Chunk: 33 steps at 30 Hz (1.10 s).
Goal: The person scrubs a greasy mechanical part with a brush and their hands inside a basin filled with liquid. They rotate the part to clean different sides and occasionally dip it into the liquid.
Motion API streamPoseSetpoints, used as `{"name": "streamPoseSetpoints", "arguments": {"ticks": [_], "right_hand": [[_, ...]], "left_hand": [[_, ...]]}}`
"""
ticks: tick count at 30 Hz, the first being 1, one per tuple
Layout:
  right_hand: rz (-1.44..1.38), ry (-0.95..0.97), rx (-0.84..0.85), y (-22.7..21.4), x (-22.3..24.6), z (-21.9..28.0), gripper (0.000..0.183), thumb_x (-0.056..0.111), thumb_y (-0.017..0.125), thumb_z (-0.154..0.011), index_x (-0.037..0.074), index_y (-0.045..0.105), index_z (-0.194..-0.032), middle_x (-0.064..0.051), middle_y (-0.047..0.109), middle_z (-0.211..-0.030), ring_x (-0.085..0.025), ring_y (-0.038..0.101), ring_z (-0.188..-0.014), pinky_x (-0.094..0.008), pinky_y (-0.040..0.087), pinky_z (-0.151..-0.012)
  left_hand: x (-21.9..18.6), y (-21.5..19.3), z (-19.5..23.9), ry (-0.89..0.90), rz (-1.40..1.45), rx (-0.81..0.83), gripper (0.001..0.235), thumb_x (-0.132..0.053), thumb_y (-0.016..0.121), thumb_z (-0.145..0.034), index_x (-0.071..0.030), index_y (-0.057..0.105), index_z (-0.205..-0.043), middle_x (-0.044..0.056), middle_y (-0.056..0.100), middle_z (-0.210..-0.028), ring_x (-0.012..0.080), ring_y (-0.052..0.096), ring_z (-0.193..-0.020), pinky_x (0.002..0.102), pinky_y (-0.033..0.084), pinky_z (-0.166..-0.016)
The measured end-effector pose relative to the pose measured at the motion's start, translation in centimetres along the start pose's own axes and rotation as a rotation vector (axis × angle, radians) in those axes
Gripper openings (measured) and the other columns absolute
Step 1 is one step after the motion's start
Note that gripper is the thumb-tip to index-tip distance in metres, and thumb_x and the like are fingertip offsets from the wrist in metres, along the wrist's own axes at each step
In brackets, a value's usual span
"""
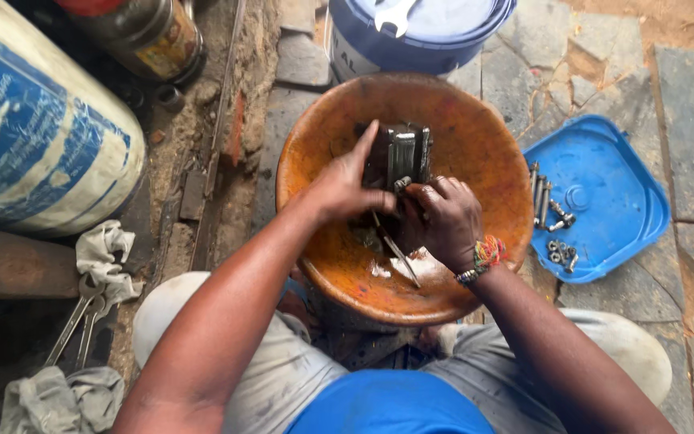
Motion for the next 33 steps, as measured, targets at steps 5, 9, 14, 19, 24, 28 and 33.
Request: {"name": "streamPoseSetpoints", "arguments": {"ticks": [5, 9, 14, 19, 24, 28, 33], "right_hand": [[-0.269, 0.140, -0.141, -1.3, -1.0, -2.2, 0.021, 0.008, 0.078, -0.081, 0.002, 0.069, -0.100, -0.025, 0.059, -0.121, -0.034, 0.066, -0.104, -0.040, 0.056, -0.089], [-0.283, 0.266, -0.060, -0.1, -2.3, -3.4, 0.017, 0.006, 0.077, -0.086, 0.001, 0.071, -0.102, -0.021, 0.066, -0.115, -0.035, 0.068, -0.104, -0.040, 0.056, -0.089], [-0.259, 0.412, 0.092, 0.2, -4.9, -5.0, 0.018, 0.010, 0.079, -0.086, 0.000, 0.071, -0.099, -0.016, 0.065, -0.096, -0.031, 0.066, -0.090, -0.041, 0.053, -0.082], [-0.141, 0.200, 0.007, -1.3, -2.9, -3.9, 0.016, 0.014, 0.084, -0.082, 0.008, 0.073, -0.092, -0.012, 0.063, -0.111, -0.031, 0.059, -0.104, -0.041, 0.051, -0.088], [-0.015, -0.126, 0.102, -1.0, 2.8, -1.1, 0.029, 0.018, 0.083, -0.073, 0.014, 0.075, -0.101, -0.007, 0.067, -0.109, -0.033, 0.057, -0.105, -0.053, 0.044, -0.087], [0.373, -0.139, -0.002, -1.6, 1.5, -3.2, 0.031, 0.028, 0.081, -0.073, 0.020, 0.075, -0.103, -0.012, 0.067, -0.106, -0.039, 0.056, -0.106, -0.059, 0.042, -0.087], [-0.025, 0.102, 0.133, 0.4, -4.2, -7.5, 0.014, 0.022, 0.073, -0.095, 0.014, 0.072, -0.106, -0.006, 0.071, -0.121, -0.032, 0.058, -0.121, -0.051, 0.047, -0.102]], "left_hand": [[1.6, 2.0, -0.3, -0.092, -0.250, 0.010, 0.142, -0.046, 0.102, -0.059, 0.003, 0.009, -0.153, 0.028, 0.039, -0.152, 0.0417, 0.038, -0.140, 0.044, 0.028, -0.117], [1.8, 1.8, -0.8, -0.129, -0.107, -0.074, 0.133, -0.041, 0.096, -0.054, 0.005, 0.022, -0.154, 0.026, 0.052, -0.146, 0.0374, 0.051, -0.136, 0.040, 0.040, -0.115], [-0.3, 0.6, -0.5, -0.138, -0.059, -0.099, 0.121, -0.037, 0.088, -0.053, 0.013, 0.034, -0.149, 0.028, 0.064, -0.130, 0.0340, 0.065, -0.121, 0.035, 0.051, -0.106], [-1.1, 0.9, 0.9, -0.142, -0.050, -0.005, 0.105, -0.038, 0.084, -0.054, 0.012, 0.050, -0.139, 0.025, 0.074, -0.108, 0.0280, 0.077, -0.099, 0.034, 0.059, -0.093], [-1.0, 0.9, 2.2, -0.187, -0.082, 0.077, 0.089, -0.040, 0.082, -0.055, 0.000, 0.063, -0.132, 0.019, 0.078, -0.098, 0.0263, 0.078, -0.089, 0.035, 0.061, -0.087], [-1.8, 0.8, 1.7, -0.101, -0.111, 0.037, 0.094, -0.038, 0.083, -0.056, 0.004, 0.056, -0.136, 0.022, 0.077, -0.095, 0.0289, 0.077, -0.088, 0.038, 0.061, -0.086], [-3.1, 0.3, 1.6, -0.113, -0.221, 0.040, 0.077, -0.041, 0.084, -0.060, -0.005, 0.063, -0.125, 0.021, 0.076, -0.096, 0.0350, 0.075, -0.093, 0.043, 0.060, -0.087]]}}
Point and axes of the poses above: each hand's wrist, its own z-axis away from the middle knuckle, its own y-axis out of the palm, x = y × z, the point moved 9 cm from there along -z, towards the middle knuckle
